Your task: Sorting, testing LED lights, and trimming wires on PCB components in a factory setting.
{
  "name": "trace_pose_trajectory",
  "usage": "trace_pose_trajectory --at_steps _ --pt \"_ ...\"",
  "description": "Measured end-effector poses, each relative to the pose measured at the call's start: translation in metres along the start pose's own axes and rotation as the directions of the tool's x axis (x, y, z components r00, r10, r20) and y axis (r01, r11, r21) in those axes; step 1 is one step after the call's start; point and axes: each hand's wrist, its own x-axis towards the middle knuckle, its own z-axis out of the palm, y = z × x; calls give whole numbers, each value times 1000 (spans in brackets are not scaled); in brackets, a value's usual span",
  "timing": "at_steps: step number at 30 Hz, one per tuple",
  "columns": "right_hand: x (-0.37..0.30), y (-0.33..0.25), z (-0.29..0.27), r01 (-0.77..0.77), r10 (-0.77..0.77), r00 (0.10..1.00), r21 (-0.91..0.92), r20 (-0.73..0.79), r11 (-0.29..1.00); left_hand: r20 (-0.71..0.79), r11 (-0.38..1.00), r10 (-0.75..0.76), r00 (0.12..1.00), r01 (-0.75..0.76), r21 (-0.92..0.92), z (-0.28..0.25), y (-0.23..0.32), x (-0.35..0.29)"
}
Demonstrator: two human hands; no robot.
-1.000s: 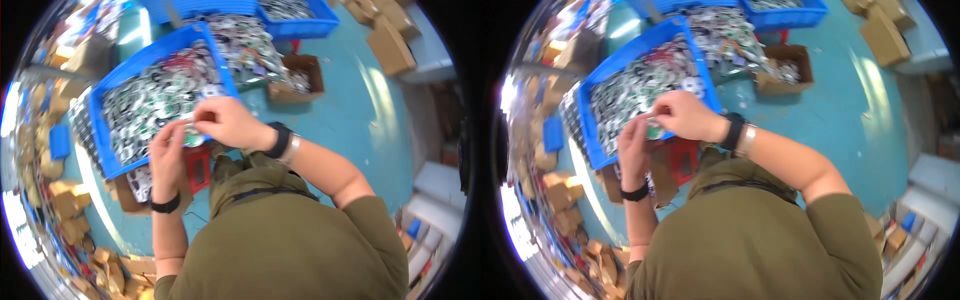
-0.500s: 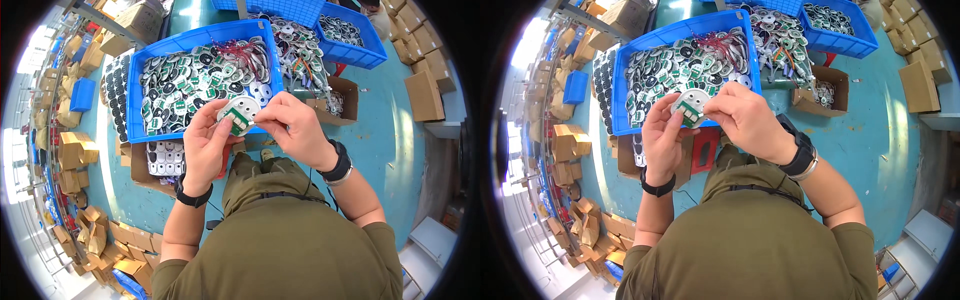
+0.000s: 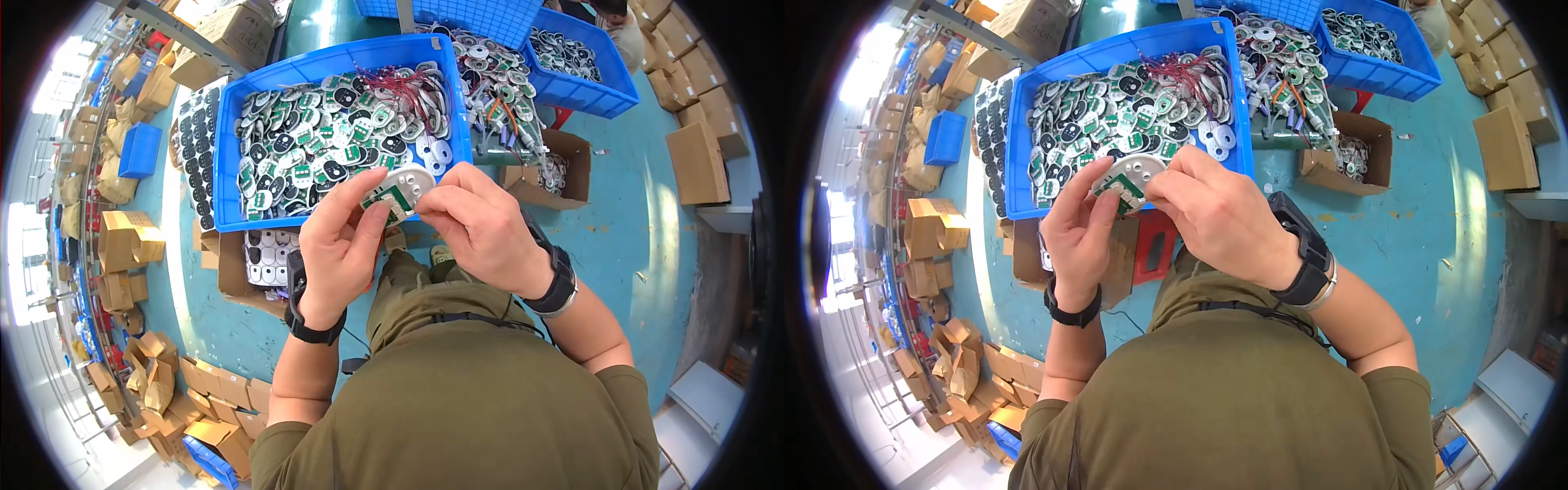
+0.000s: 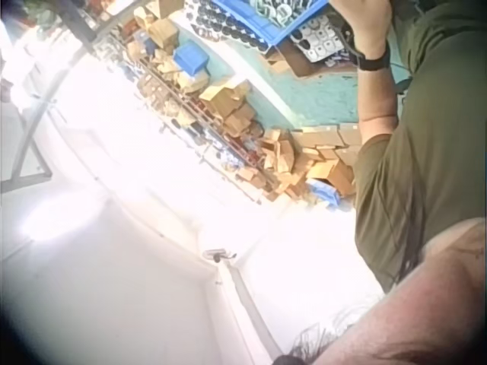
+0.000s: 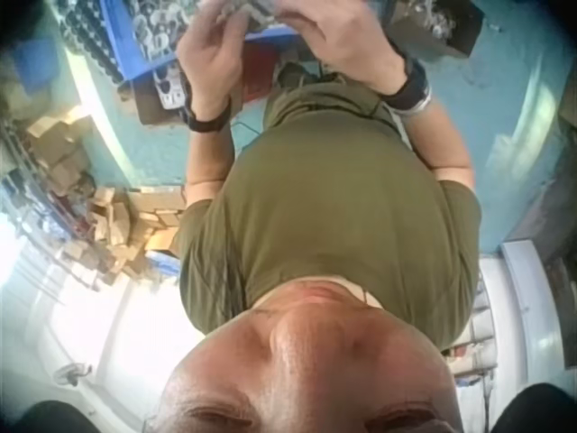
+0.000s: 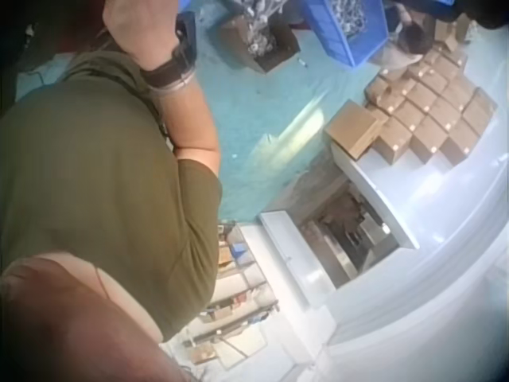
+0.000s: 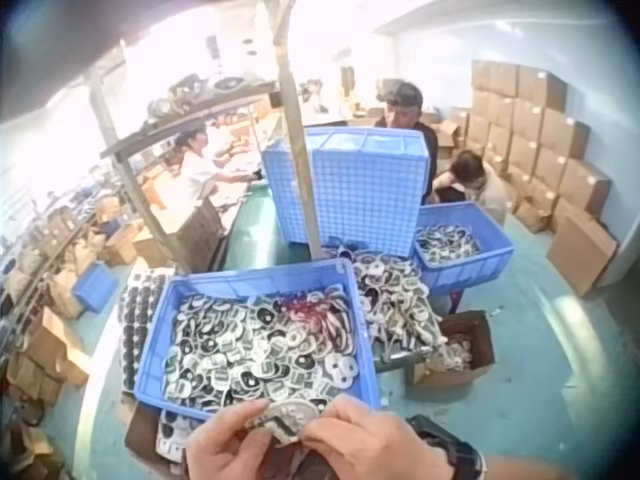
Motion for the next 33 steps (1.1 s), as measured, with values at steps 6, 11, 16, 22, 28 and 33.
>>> trace_pose_trajectory --at_steps 6,11,16,22,28,33 --pt "0 3 -2 36 -36 999 -41 13 999 65 978 103 993 -113 177 -2 1 3" --pt "3 5 -5 65 -60 997 -98 49 993 48 960 110 993 -119 254 2 5 5" --pt "8 7 -7 148 -144 989 -151 41 977 71 922 158 985 -172 347 6 7 8" --pt "9 6 -7 207 -206 978 -176 26 962 19 985 -133 991 134 -109 11 12 -2" --pt "8 -2 -11 325 -298 944 -239 141 915 -48 987 -106 993 111 114 14 16 -14" --pt "9 -11 -12 370 -336 928 -297 162 880 -71 989 -35 997 45 140 11 15 -17"
